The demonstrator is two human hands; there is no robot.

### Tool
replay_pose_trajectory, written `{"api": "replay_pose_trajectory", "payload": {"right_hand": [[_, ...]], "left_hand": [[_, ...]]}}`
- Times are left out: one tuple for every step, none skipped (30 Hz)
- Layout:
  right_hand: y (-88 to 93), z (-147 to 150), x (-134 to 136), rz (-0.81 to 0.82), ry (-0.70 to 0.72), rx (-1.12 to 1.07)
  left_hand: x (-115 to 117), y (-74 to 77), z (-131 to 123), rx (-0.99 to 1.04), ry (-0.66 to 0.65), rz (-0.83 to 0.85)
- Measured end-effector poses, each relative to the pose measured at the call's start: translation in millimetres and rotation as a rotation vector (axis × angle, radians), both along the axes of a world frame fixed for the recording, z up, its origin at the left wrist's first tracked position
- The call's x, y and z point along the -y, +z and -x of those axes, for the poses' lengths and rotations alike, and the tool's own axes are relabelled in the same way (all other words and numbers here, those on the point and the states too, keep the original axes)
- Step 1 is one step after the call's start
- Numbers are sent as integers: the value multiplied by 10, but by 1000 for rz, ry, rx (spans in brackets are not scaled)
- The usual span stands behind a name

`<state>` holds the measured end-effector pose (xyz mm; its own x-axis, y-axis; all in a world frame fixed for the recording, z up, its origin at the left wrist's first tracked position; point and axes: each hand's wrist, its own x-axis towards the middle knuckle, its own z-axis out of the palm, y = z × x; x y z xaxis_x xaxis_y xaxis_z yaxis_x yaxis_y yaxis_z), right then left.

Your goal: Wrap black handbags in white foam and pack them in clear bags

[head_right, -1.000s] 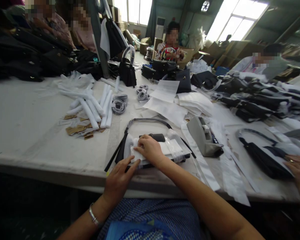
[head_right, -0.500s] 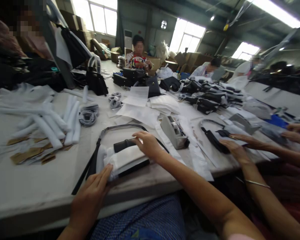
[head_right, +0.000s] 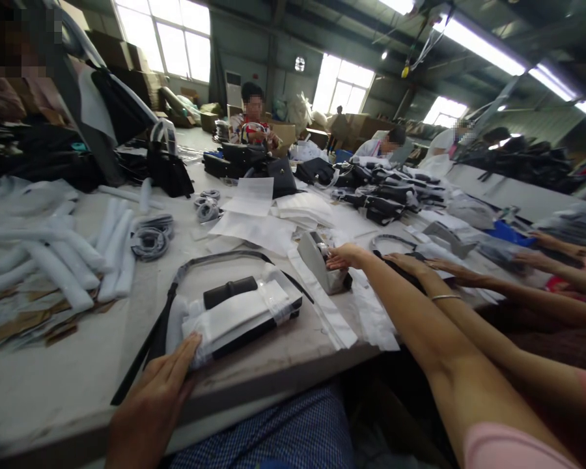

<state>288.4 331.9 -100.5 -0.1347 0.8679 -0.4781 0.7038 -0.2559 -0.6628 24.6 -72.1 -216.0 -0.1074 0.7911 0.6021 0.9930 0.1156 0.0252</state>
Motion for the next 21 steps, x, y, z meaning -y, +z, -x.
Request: {"api": "replay_pose_trajectory", "payload": {"right_hand": [[11,19,-16,39,-14,-36],[29,34,-27,66,-29,-73],[51,41,-32,81,-46,-107],[79,41,-29,87,-63,-139],[111,30,-18,88,-79,-168],[149,8,1,83,-93,-195],[192,-26,29,75,-104,-219],[240,-74,66,65,-112,-240],[290,-138,113,52,-118,-259],[340,-216,170,39,-123,-273],[383,-305,236,25,-124,-285],[416,-404,313,12,-117,-295],[433,-506,400,1,-101,-305],[432,-604,493,-9,-85,-313],[409,-695,590,-21,-74,-320],[364,-771,687,-32,-72,-323],[300,-831,778,-43,-82,-324],[218,-872,859,-54,-104,-323],[124,-897,925,-73,-135,-321],[22,-907,976,-101,-165,-319],[-83,-904,1008,-132,-189,-318]], "left_hand": [[-4,8,-2,-1,0,-4],[-7,13,-3,-1,-1,-7],[-10,15,-3,-1,-3,-9],[-13,14,-2,-1,-7,-13],[-15,12,0,-2,-12,-18],[-17,9,3,-2,-15,-22],[-17,5,6,-1,-15,-21],[-16,3,10,-2,-17,-21],[-14,1,13,-2,-21,-16],[-12,1,17,-3,-26,-14],[-9,3,20,-1,-31,-12],[-8,5,23,0,-33,-12],[-7,8,25,2,-34,-13],[-8,11,27,5,-34,-11],[-10,13,29,8,-33,-8],[-14,13,30,11,-35,-9],[-18,11,32,14,-39,-7],[-21,8,34,16,-47,-8],[-24,2,37,18,-53,-11],[-24,-4,39,21,-56,-12],[-22,-11,41,24,-56,-12]]}}
